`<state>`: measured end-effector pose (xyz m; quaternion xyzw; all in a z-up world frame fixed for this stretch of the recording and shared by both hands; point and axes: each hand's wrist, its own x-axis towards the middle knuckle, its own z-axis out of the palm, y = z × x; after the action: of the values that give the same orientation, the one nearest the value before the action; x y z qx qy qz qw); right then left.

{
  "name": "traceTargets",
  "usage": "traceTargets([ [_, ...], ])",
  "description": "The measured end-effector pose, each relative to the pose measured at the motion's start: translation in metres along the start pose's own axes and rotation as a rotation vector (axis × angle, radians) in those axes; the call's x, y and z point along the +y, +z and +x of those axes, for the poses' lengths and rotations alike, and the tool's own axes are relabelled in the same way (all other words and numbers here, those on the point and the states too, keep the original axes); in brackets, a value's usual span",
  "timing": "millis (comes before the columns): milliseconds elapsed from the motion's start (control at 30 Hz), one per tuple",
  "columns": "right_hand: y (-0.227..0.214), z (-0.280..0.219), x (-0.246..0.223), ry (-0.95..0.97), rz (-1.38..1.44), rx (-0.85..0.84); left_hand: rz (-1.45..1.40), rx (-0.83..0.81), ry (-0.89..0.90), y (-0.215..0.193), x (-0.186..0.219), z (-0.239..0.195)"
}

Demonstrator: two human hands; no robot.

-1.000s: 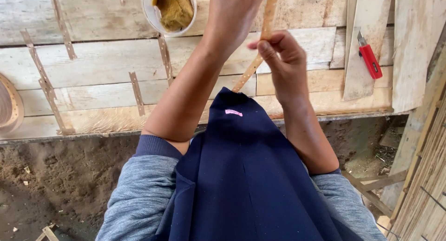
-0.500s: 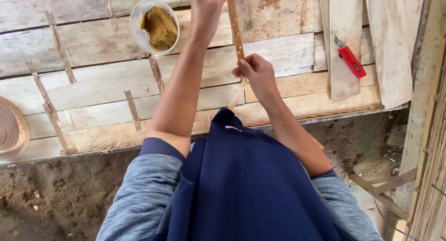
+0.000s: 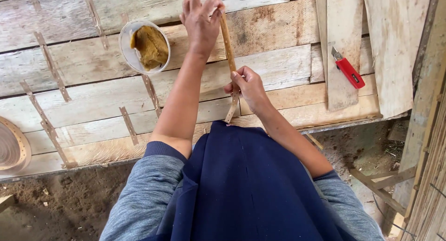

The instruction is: The person unrolls a coiled strip of woven material and repeatedly places individual strips onto a wooden workbench, pressing them flat. The person handles the strips one at a time, aligning them vertically on the bench surface.

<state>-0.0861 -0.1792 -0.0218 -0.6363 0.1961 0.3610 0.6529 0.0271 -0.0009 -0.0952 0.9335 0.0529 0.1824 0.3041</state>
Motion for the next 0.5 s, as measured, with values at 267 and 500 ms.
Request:
traceTargets([
  [267, 0.003, 0.012, 0.017, 0.03, 0.031, -0.023, -0.021, 0.035, 0.03, 0.001, 0.003, -0.006],
  [500, 0.008, 0.019, 0.015, 0.08, 0.083, -0.017, -0.09, 0.053, -0.084, 0.004, -0.001, -0.009],
])
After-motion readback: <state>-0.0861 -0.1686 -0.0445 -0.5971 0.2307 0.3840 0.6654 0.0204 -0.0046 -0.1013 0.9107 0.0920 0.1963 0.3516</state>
